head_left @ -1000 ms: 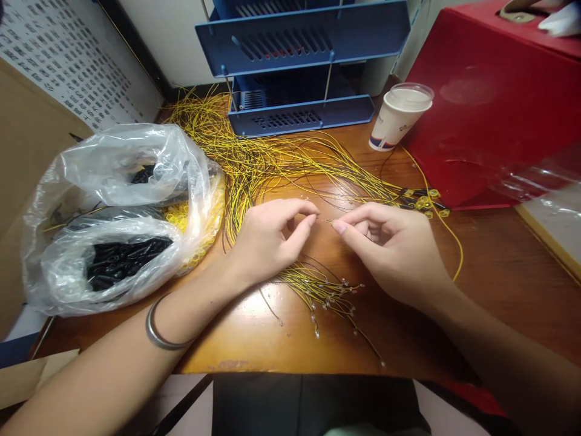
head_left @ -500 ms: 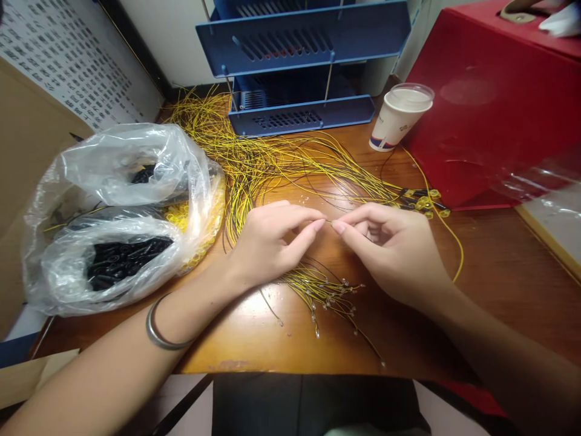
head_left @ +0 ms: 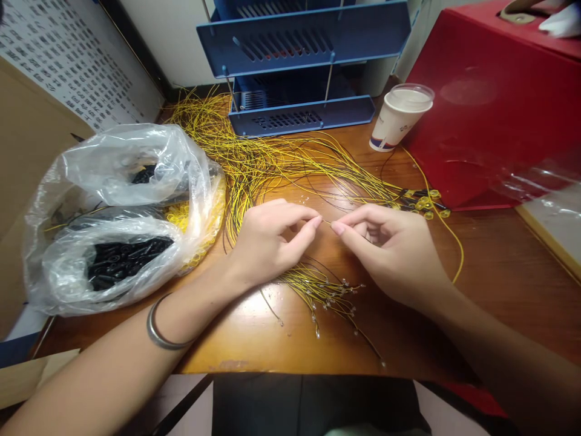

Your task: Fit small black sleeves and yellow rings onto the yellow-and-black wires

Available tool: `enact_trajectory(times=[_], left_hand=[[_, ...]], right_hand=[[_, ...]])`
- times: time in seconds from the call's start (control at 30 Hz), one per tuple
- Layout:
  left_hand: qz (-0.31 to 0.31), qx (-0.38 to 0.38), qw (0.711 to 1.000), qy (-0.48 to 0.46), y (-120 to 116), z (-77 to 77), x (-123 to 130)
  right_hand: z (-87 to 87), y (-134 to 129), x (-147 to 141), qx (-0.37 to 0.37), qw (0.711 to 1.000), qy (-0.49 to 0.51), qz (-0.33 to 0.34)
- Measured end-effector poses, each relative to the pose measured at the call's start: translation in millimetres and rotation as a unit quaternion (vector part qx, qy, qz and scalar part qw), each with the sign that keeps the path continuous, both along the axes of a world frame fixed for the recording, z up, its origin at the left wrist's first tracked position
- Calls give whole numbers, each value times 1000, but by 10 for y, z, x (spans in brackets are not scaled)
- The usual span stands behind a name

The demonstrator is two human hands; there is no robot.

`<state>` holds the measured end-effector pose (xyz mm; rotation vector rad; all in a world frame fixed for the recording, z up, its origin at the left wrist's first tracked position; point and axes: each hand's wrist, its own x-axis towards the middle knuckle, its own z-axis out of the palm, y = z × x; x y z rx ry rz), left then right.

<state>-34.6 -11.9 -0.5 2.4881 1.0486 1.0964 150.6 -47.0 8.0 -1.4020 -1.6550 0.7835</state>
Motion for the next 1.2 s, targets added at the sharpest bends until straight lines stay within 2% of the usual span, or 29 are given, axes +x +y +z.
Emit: enact_trajectory(times=[0.67,1.2], left_hand=[[10,2,1000,3,15,-22,-16],[31,-43,998,-29,6,-6,2]], right_hand=[[17,-6,-16,-5,1000,5,2],[31,-2,-1,-20,1000,5,-6]])
